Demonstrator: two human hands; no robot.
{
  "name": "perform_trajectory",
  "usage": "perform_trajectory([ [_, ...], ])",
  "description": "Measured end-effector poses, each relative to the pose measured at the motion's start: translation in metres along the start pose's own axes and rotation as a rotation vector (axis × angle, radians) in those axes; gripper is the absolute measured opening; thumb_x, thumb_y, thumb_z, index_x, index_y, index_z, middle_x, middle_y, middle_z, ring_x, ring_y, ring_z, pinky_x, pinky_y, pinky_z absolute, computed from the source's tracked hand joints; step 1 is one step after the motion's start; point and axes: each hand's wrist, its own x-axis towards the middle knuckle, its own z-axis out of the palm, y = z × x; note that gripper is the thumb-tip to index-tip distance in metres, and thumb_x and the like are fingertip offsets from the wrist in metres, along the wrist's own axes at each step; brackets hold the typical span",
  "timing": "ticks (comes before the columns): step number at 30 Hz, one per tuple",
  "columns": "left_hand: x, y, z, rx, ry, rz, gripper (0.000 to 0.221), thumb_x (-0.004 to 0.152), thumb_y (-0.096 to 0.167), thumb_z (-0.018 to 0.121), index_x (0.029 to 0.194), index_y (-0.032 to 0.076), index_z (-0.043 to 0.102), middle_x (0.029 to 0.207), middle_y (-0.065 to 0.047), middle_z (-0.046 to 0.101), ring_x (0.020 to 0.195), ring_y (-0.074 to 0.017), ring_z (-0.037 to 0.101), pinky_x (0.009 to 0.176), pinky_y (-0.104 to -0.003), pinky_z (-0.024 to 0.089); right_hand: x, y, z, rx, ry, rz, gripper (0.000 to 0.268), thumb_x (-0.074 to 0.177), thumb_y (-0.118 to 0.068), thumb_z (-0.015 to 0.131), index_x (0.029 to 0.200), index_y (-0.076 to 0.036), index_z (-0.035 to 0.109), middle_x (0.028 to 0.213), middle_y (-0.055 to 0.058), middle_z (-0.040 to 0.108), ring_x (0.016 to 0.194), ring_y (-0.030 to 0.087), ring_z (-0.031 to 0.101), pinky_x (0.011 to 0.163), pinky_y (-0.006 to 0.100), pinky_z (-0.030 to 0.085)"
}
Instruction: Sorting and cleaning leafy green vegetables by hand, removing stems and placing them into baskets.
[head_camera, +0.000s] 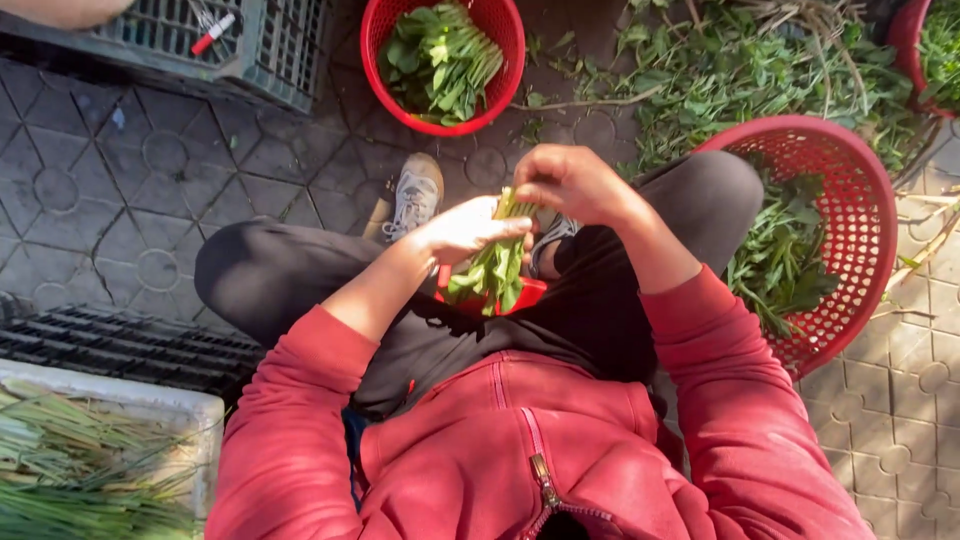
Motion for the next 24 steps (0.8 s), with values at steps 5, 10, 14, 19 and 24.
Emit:
perform_trajectory([
  [5, 0.004, 0.004, 0.002, -0.154, 0.035, -0.019, 0.027, 0.103, 0.02, 0.082, 0.12, 0.002, 0.07, 0.096, -0.02, 0.083, 0.084, -0.029, 0.085, 0.069, -0.042, 0.073, 0.007, -0.04, -0.005, 0.029, 0.146, 0.169, 0.024, 0.121, -0.031, 0.057, 0.118, -0.017, 0.076, 0.068, 0.0, 0.072, 0.062, 0.014, 0.071, 0.068, 0.032, 0.059],
  [10, 0.017, -0.021, -0.012, -0.099, -0.004, 0.014, 0.028, 0.102, 0.015, 0.082, 0.123, 0.002, 0.07, 0.103, -0.019, 0.083, 0.089, -0.0301, 0.085, 0.074, -0.044, 0.074, 0.006, -0.027, 0.016, -0.081, 0.098, -0.023, 0.026, 0.111, -0.022, 0.072, 0.135, -0.012, 0.076, 0.092, 0.019, 0.075, 0.088, 0.041, 0.075, 0.085, 0.054, 0.06],
  [14, 0.01, -0.009, -0.003, -0.021, -0.031, 0.062, 0.038, 0.101, 0.016, 0.086, 0.131, 0.0, 0.069, 0.111, -0.017, 0.081, 0.096, -0.0286, 0.081, 0.082, -0.046, 0.071, 0.004, -0.03, 0.027, -0.145, 0.121, -0.171, 0.017, 0.11, -0.027, 0.079, 0.109, -0.01, 0.078, 0.088, 0.011, 0.068, 0.08, 0.033, 0.072, 0.079, 0.043, 0.059],
  [19, 0.007, 0.042, 0.007, 0.556, 0.187, 0.364, 0.069, 0.088, 0.036, 0.101, 0.14, 0.007, 0.066, 0.124, -0.016, 0.075, 0.117, -0.0286, 0.069, 0.108, -0.047, 0.056, 0.027, -0.043, 0.0, -0.252, 0.321, -0.332, 0.013, 0.109, -0.017, 0.083, 0.104, -0.007, 0.077, 0.093, 0.012, 0.072, 0.085, 0.035, 0.074, 0.079, 0.046, 0.059],
  [24, -0.002, 0.147, 0.023, 1.439, 0.695, 0.895, 0.09, 0.086, 0.04, 0.104, 0.15, 0.012, 0.048, 0.128, -0.016, 0.071, 0.111, -0.0447, 0.066, 0.094, -0.053, 0.05, 0.093, -0.09, -0.056, -0.512, 0.74, -0.504, 0.053, 0.122, -0.016, 0.079, 0.085, -0.006, 0.042, 0.079, 0.003, 0.029, 0.077, 0.019, 0.026, 0.066, 0.043, 0.026],
])
